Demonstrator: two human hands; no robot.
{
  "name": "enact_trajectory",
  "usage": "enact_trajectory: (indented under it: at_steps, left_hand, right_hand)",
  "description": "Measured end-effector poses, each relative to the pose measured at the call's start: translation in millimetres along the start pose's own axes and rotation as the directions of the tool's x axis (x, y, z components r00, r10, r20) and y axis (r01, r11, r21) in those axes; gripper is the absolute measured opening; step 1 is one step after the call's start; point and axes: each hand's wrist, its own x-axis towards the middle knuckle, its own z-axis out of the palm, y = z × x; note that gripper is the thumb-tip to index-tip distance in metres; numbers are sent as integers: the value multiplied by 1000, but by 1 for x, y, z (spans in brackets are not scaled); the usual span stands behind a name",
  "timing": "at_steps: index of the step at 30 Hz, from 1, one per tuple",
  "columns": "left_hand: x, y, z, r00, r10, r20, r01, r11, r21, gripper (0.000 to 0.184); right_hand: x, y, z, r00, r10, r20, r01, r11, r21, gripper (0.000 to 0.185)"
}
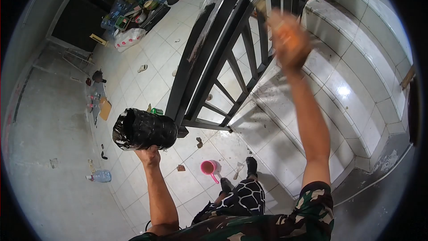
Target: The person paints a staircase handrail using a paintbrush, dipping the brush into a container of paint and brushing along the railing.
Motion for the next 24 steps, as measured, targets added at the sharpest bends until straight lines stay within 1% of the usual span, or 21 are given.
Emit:
enact_trajectory:
  at_steps: [1,2,3,4,5,6,8,9,10,11,12,13,14,15,17,19,20,21,22,23,24]
  left_hand:
    - [2,0,1,1000,7,-4,-7,1000,-6,93]
    - [3,0,1,1000,13,-9,-13,1000,-9,93]
    - [5,0,1,1000,15,-8,-15,1000,-10,93]
    - [0,-2,-5,1000,19,-2,-19,1000,-8,92]
    - [2,-1,-6,1000,14,5,-14,1000,3,92]
    - [4,0,-6,1000,14,9,-14,1000,8,92]
    - [7,1,-3,1000,17,9,-17,1000,-4,91]
    - [7,1,-1,1000,17,15,-17,1000,-10,91]
    - [7,1,1,1000,14,12,-14,1000,-7,91]
    - [3,0,-3,1000,14,11,-14,1000,-4,90]
    - [5,1,0,1000,22,15,-21,1000,-12,90]
    - [6,2,1,999,33,32,-30,996,-88,91]
    - [7,3,3,998,42,44,-34,986,-162,93]
    - [8,3,4,998,45,39,-38,985,-168,93]
    - [8,6,5,998,35,46,-28,988,-154,93]
    - [6,5,2,998,26,53,-17,985,-173,92]
    - [7,5,3,998,13,65,-1,983,-184,92]
    - [9,5,4,998,15,67,-3,982,-188,92]
    - [11,5,7,999,13,43,-5,984,-180,91]
    - [13,4,10,1000,11,16,-8,985,-173,90]
    - [14,5,12,1000,13,15,-10,984,-178,90]
  right_hand:
    - [-32,-11,6,994,-89,63,66,951,302,19]
    - [-64,-38,1,963,-3,269,-130,869,477,14]
    - [-70,-60,-10,920,-320,228,159,833,529,13]
    - [-87,-80,-24,873,-321,366,8,761,649,14]
    - [-94,-88,-29,801,-334,498,-171,669,723,14]
    - [-91,-85,-25,803,-329,496,-173,668,724,14]
    - [-69,-63,-13,796,-360,487,-232,561,795,13]
    - [-48,-42,-8,827,-287,483,-195,659,726,13]
    - [-28,-13,-1,860,-191,473,-229,684,693,18]
    - [0,3,-6,898,-193,394,-54,843,535,20]
    - [20,16,-7,919,57,389,-291,764,576,19]
    - [36,29,-10,923,220,316,-354,809,469,18]
    - [45,49,-5,963,208,170,-261,876,406,19]
    - [55,48,-5,963,270,-1,-253,904,344,19]
    - [60,42,-1,889,352,-292,-189,864,466,15]
    - [31,37,5,950,225,-216,-153,940,307,20]
    - [16,20,2,991,131,12,-130,965,227,23]
    - [-1,5,6,999,-20,-48,25,994,104,24]
    - [-16,-15,0,993,-121,5,117,972,202,22]
    - [-34,-31,-5,990,-62,128,11,931,366,19]
    - [-47,-44,-14,971,-99,219,-6,901,433,18]
